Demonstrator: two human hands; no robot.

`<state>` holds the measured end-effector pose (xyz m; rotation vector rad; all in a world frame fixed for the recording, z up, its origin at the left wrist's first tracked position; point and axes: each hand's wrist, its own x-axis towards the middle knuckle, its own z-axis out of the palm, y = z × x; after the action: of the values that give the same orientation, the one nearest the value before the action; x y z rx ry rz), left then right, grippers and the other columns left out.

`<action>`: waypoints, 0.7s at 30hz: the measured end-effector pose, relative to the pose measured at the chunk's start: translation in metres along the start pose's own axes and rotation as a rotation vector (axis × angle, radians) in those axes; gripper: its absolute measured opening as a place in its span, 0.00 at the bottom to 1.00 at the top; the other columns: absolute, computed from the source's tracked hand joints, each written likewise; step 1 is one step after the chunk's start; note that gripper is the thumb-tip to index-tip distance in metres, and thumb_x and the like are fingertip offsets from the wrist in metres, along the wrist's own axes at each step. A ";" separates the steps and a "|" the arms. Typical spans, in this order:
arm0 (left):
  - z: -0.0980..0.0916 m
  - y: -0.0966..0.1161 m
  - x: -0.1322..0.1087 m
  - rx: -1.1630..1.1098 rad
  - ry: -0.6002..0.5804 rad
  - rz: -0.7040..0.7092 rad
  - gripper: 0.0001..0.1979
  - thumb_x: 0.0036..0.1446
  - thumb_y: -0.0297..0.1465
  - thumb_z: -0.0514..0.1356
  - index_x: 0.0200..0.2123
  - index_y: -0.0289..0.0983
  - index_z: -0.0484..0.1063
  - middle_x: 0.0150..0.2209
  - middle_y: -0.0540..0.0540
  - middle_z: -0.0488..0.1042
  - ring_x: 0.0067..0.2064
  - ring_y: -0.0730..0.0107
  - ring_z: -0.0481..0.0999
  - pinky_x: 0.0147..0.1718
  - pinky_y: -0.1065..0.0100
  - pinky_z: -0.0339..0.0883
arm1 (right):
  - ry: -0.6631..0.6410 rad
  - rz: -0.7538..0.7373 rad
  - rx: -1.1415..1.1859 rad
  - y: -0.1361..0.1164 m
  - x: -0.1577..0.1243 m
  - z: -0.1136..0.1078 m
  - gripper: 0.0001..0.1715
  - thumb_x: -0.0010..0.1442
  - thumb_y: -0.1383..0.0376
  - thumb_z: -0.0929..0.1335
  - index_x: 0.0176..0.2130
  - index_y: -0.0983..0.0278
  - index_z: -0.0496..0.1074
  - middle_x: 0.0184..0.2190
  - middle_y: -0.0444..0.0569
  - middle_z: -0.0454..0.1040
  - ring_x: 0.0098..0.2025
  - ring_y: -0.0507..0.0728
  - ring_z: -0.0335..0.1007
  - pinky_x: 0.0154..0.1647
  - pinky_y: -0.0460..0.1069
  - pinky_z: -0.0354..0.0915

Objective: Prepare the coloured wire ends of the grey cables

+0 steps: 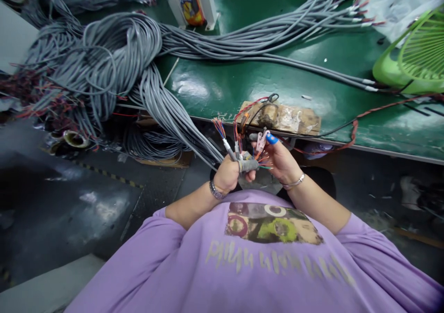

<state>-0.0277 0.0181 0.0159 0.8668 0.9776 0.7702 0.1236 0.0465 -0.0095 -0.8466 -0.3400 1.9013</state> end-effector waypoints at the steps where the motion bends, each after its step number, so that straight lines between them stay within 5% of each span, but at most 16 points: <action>1: 0.001 0.000 0.001 -0.005 0.007 0.013 0.14 0.45 0.35 0.66 0.19 0.33 0.68 0.16 0.49 0.71 0.16 0.76 0.67 0.17 0.73 0.61 | 0.002 -0.008 0.001 0.001 0.001 0.000 0.21 0.53 0.48 0.73 0.34 0.62 0.74 0.28 0.44 0.78 0.23 0.51 0.70 0.25 0.47 0.67; 11: 0.006 0.002 0.007 0.004 0.034 0.035 0.14 0.44 0.36 0.66 0.18 0.33 0.68 0.16 0.49 0.70 0.16 0.76 0.67 0.17 0.73 0.60 | -0.112 0.011 0.044 0.002 0.007 -0.003 0.25 0.56 0.44 0.70 0.31 0.64 0.73 0.24 0.45 0.76 0.24 0.53 0.72 0.27 0.49 0.70; 21: 0.003 0.000 0.009 0.060 0.043 -0.015 0.15 0.42 0.37 0.66 0.17 0.33 0.68 0.16 0.48 0.70 0.16 0.76 0.67 0.17 0.73 0.60 | -0.012 -0.001 0.078 0.002 0.008 -0.002 0.20 0.55 0.50 0.73 0.33 0.65 0.77 0.24 0.46 0.78 0.26 0.52 0.73 0.31 0.48 0.71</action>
<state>-0.0218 0.0249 0.0132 0.8966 1.0483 0.7523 0.1208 0.0521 -0.0152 -0.7835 -0.2723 1.9068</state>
